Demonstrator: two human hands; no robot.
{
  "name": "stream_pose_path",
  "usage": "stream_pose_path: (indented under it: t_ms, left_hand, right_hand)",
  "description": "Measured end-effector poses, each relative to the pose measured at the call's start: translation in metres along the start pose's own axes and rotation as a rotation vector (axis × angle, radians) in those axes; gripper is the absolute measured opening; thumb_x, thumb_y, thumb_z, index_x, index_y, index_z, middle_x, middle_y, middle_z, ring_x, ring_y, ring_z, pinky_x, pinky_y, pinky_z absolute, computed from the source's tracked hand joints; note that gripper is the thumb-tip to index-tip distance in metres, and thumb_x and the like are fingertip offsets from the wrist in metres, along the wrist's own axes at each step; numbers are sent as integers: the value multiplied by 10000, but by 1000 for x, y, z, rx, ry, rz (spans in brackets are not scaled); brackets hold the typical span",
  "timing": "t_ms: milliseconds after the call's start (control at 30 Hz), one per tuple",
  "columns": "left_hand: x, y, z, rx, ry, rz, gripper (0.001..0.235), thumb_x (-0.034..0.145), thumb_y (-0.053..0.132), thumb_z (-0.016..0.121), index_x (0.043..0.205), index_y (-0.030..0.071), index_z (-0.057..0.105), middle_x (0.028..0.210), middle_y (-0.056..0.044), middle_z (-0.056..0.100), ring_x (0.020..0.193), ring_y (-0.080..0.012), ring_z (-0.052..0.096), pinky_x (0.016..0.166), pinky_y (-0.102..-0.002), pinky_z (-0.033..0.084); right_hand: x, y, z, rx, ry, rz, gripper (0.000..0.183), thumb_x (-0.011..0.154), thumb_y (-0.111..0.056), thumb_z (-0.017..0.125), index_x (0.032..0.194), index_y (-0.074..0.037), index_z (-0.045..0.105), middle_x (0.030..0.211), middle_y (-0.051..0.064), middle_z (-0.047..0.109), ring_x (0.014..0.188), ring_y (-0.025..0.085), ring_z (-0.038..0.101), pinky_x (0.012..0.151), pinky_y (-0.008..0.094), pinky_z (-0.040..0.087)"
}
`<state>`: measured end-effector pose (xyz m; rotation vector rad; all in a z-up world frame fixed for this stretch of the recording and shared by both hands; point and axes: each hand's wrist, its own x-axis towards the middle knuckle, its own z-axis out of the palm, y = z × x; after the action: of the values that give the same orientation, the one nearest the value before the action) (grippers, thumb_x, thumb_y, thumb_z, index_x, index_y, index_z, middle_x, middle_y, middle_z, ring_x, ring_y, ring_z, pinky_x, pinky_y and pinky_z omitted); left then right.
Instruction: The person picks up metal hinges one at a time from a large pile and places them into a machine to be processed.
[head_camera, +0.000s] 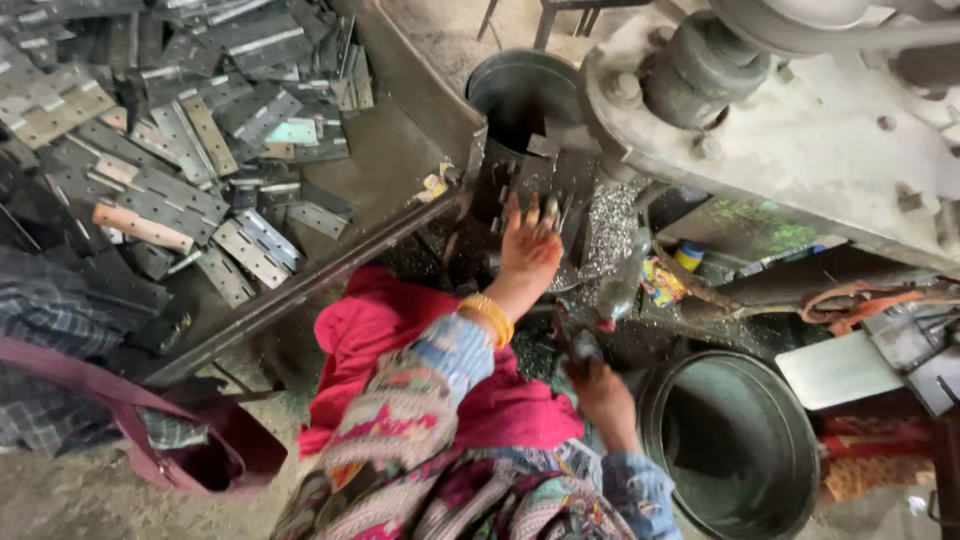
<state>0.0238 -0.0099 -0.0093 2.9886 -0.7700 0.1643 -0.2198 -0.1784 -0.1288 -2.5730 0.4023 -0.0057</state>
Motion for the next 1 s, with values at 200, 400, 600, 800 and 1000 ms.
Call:
stream_pose_path:
  t_ms: [200, 400, 600, 800, 1000]
  left_hand:
    - [6, 16, 13, 97, -15, -17, 523, 1022, 269, 371, 1533, 171, 430, 1667, -49, 301, 1553, -303, 250, 1201, -590, 178]
    - [19, 5, 2, 140, -34, -22, 522, 1043, 242, 340, 1558, 184, 404, 1681, -38, 295, 1561, -282, 266, 1191, -553, 259]
    - [17, 13, 17, 247, -23, -75, 524, 1064, 214, 310, 1583, 197, 379, 1695, -28, 290, 1570, -261, 281, 1181, -516, 341]
    - [34, 27, 68, 767, -79, -220, 529, 1085, 187, 280, 1608, 209, 354, 1709, -17, 284, 1578, -240, 296, 1172, -479, 423]
    - [60, 42, 60, 505, 55, -227, 345, 1068, 231, 364, 1404, 209, 436, 1443, -36, 407, 1329, -233, 403, 991, -434, 497]
  right_hand:
    - [-22, 11, 42, 12, 123, -84, 380, 961, -443, 629, 960, -66, 681, 895, 253, 699, 871, 482, 650, 712, 573, 490]
    - [7, 7, 1, -56, -16, 6, 406, 938, -479, 659, 955, -77, 716, 893, 253, 712, 842, 461, 685, 693, 554, 518]
    - [-10, 10, 47, -26, 88, -7, 404, 948, -464, 648, 1002, -65, 685, 874, 266, 710, 832, 488, 670, 670, 568, 510]
    - [-2, -32, -21, -172, -133, 137, 438, 968, -519, 621, 1025, -91, 687, 896, 258, 726, 843, 462, 706, 695, 546, 535]
    - [-19, -8, 34, 3, 8, 74, 430, 942, -487, 614, 1020, -69, 678, 903, 277, 713, 880, 493, 668, 714, 576, 523]
